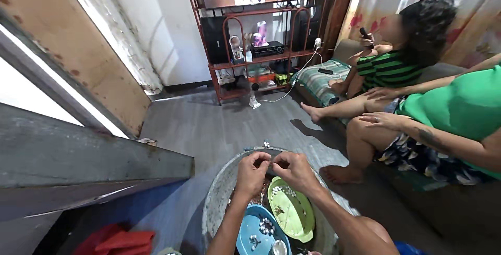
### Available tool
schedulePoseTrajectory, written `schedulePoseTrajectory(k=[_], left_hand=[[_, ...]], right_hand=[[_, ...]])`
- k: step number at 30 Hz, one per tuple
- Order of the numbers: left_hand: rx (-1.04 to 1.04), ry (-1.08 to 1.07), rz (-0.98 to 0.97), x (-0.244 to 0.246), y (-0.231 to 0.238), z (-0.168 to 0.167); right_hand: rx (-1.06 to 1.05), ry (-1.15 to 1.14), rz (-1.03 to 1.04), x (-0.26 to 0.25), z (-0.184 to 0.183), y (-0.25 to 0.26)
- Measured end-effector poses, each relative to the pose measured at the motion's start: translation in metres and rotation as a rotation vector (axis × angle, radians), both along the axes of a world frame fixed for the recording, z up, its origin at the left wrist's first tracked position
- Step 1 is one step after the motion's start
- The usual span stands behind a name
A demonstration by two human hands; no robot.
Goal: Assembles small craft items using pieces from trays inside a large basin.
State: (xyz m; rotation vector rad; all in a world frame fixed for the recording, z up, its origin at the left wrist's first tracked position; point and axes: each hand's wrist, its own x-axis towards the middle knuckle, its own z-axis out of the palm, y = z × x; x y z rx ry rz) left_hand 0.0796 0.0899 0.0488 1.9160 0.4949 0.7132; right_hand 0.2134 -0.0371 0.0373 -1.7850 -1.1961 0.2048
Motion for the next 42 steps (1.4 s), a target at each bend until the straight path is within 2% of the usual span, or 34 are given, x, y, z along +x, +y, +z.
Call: schedulePoseTrajectory(k=[2, 6, 8, 12, 14, 16, 21, 30, 37, 42], left_hand=[[-0.019, 0.021, 0.019, 0.000, 0.000, 0.001], [0.135, 0.076, 0.031, 0.000, -0.003, 0.000], [0.146, 0.091, 0.041, 0.000, -0.004, 0.001], [0.250, 0.116, 0.249, -0.008, 0.010, 0.010], [0.183, 0.109, 0.304, -0.017, 0.028, 0.012], [0.083, 0.098, 0.212, -0.017, 0.026, 0.008], [0.042, 0.180, -0.112, 0.000, -0.001, -0.002], [0.130, 0.158, -0.065, 0.000, -0.004, -0.007], [0.303, 0.345, -0.179, -0.007, 0.001, 0.003], [0.279, 0.377, -0.264, -0.017, 0.001, 0.007]], right_hand=[[-0.009, 0.000, 0.000, -0.001, 0.001, 0.000], [-0.038, -0.008, -0.005, -0.001, 0.000, -0.001], [-0.043, -0.021, -0.010, -0.001, 0.001, -0.001], [-0.039, -0.080, -0.089, 0.002, 0.002, -0.008], [-0.035, -0.046, -0.126, 0.011, 0.003, -0.018], [-0.038, 0.004, -0.108, 0.018, 0.006, -0.020], [-0.025, -0.008, -0.041, 0.012, -0.002, -0.013], [0.031, -0.110, -0.033, 0.007, -0.010, -0.011], [-0.020, -0.054, 0.039, 0.006, -0.001, -0.016], [-0.062, 0.037, 0.102, 0.006, 0.007, -0.023]])
